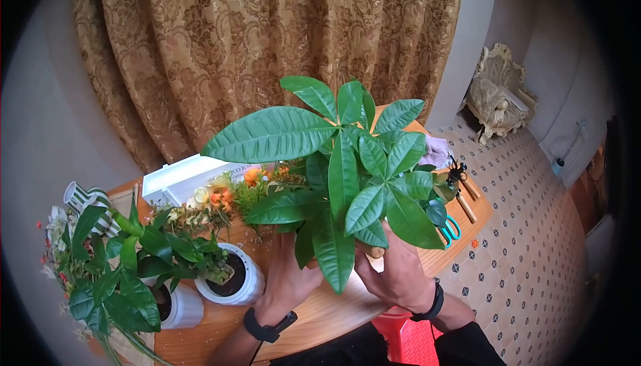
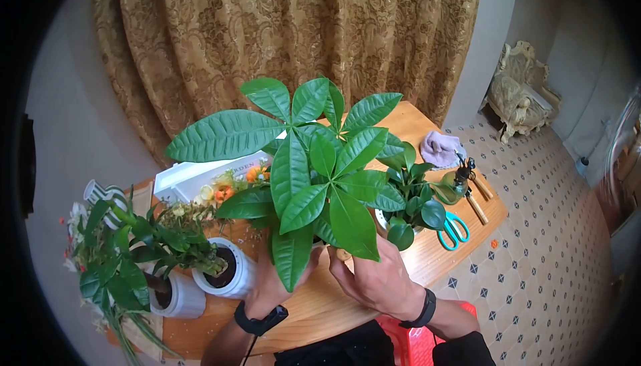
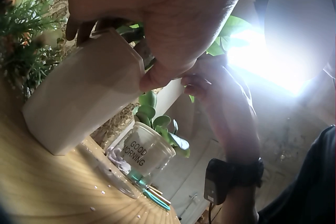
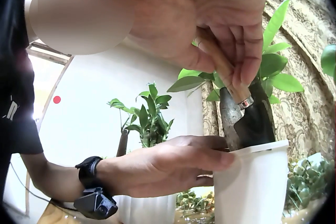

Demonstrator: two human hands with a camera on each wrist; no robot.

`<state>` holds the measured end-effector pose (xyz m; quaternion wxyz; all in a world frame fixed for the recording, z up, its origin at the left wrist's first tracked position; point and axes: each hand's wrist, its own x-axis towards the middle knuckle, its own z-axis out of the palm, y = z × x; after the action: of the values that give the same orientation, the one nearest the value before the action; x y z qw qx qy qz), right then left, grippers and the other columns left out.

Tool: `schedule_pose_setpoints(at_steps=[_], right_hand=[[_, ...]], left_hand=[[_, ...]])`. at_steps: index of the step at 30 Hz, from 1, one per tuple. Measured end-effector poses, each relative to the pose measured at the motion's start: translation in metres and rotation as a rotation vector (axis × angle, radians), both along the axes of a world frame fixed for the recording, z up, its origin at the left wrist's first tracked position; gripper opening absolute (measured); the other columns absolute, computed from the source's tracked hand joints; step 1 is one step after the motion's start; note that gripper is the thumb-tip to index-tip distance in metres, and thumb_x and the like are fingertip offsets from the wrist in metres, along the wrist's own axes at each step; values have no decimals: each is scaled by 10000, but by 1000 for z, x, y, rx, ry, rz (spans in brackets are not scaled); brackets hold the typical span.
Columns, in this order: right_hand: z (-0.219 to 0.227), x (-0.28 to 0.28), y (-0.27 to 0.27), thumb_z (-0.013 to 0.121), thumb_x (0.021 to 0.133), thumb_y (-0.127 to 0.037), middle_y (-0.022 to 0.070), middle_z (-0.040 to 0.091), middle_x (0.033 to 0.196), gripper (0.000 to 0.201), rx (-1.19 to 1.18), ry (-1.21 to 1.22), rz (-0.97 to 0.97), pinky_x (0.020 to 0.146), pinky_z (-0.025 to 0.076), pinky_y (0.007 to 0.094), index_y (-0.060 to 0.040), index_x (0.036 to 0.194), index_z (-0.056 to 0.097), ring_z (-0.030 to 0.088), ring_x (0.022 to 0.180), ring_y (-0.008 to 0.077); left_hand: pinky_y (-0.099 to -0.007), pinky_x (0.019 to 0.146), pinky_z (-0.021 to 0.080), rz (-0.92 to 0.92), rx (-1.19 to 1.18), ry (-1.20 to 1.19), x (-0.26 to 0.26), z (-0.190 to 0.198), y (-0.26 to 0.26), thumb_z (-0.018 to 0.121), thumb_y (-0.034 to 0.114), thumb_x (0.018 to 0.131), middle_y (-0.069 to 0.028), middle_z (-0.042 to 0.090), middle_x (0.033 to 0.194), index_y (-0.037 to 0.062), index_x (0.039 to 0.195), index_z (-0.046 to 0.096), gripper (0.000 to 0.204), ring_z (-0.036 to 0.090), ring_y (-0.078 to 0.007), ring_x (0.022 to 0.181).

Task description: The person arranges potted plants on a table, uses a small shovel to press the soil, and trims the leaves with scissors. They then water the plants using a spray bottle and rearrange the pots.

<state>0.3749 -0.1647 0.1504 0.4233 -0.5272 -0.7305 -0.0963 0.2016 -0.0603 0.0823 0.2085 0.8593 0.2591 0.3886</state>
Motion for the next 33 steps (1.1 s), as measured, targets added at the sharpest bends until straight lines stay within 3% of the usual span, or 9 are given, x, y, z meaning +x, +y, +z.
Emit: schedule_pose_setpoints(at_steps=[2, 4, 8, 10, 14, 20, 22, 25, 33], right_hand=[[1, 0, 0, 767, 766, 43, 185, 645, 985, 446, 7, -3, -5, 628, 512, 407, 62, 1174, 588, 629, 746, 333], [4, 2, -3, 787, 794, -28, 212, 689, 998, 607, -40, -72, -20, 758, 568, 394, 156, 1296, 498, 718, 856, 364], [8, 2, 0, 787, 794, -29, 213, 691, 987, 605, 57, -124, -28, 758, 567, 405, 166, 1287, 496, 720, 846, 366], [4, 1, 0, 752, 776, 52, 211, 651, 1044, 470, 18, 24, 29, 697, 538, 420, 76, 1207, 566, 648, 810, 367], [9, 1, 1, 746, 774, 62, 217, 656, 1051, 448, 16, 10, 16, 719, 545, 417, 71, 1187, 574, 653, 821, 373], [10, 4, -1, 737, 805, -8, 174, 664, 971, 353, -37, 78, -19, 756, 517, 416, -34, 1146, 649, 662, 852, 382], [13, 3, -2, 734, 802, -5, 188, 650, 1026, 362, -36, 22, 7, 798, 506, 435, -15, 1152, 640, 648, 908, 390], [17, 0, 2, 747, 768, 66, 183, 645, 967, 389, 21, 5, 23, 684, 525, 407, 47, 1123, 590, 641, 780, 347], [15, 0, 0, 743, 773, 63, 192, 640, 969, 406, 22, 11, 15, 663, 514, 407, 43, 1145, 583, 628, 760, 351]], left_hand=[[-551, 1018, 416, -6, -16, -10, 0, 0, 1, 807, 182, 790, -243, 480, 1334, 14, 1369, 492, 680, 474, -467, 1214], [-552, 1019, 415, -22, -1, -3, 0, -1, 2, 804, 183, 795, -245, 477, 1331, 16, 1374, 480, 685, 472, -468, 1212], [-553, 1021, 415, -6, 18, 37, -1, -5, 3, 805, 188, 797, -244, 476, 1333, 19, 1374, 480, 684, 470, -467, 1216], [-552, 1024, 414, -8, 32, 42, -1, -7, 4, 803, 187, 799, -243, 475, 1333, 18, 1368, 488, 672, 468, -467, 1219], [-550, 1028, 412, 12, 55, 77, -1, -5, 1, 801, 186, 801, -241, 477, 1333, 18, 1361, 500, 658, 468, -465, 1221], [-551, 1029, 406, 25, 107, 79, 0, 5, 0, 805, 192, 796, -233, 484, 1337, 26, 1354, 523, 647, 466, -462, 1221], [-551, 954, 441, 34, 71, 10, 3, 17, -5, 748, 119, 840, -191, 623, 1185, 42, 1175, 649, 357, 551, -449, 1092], [-549, 959, 440, 48, 59, -23, 4, 20, -6, 748, 116, 838, -189, 628, 1175, 43, 1175, 651, 359, 552, -442, 1097], [-551, 960, 442, 47, 72, -4, 3, 16, -5, 745, 125, 844, -181, 638, 1169, 47, 1158, 659, 335, 561, -439, 1092]])
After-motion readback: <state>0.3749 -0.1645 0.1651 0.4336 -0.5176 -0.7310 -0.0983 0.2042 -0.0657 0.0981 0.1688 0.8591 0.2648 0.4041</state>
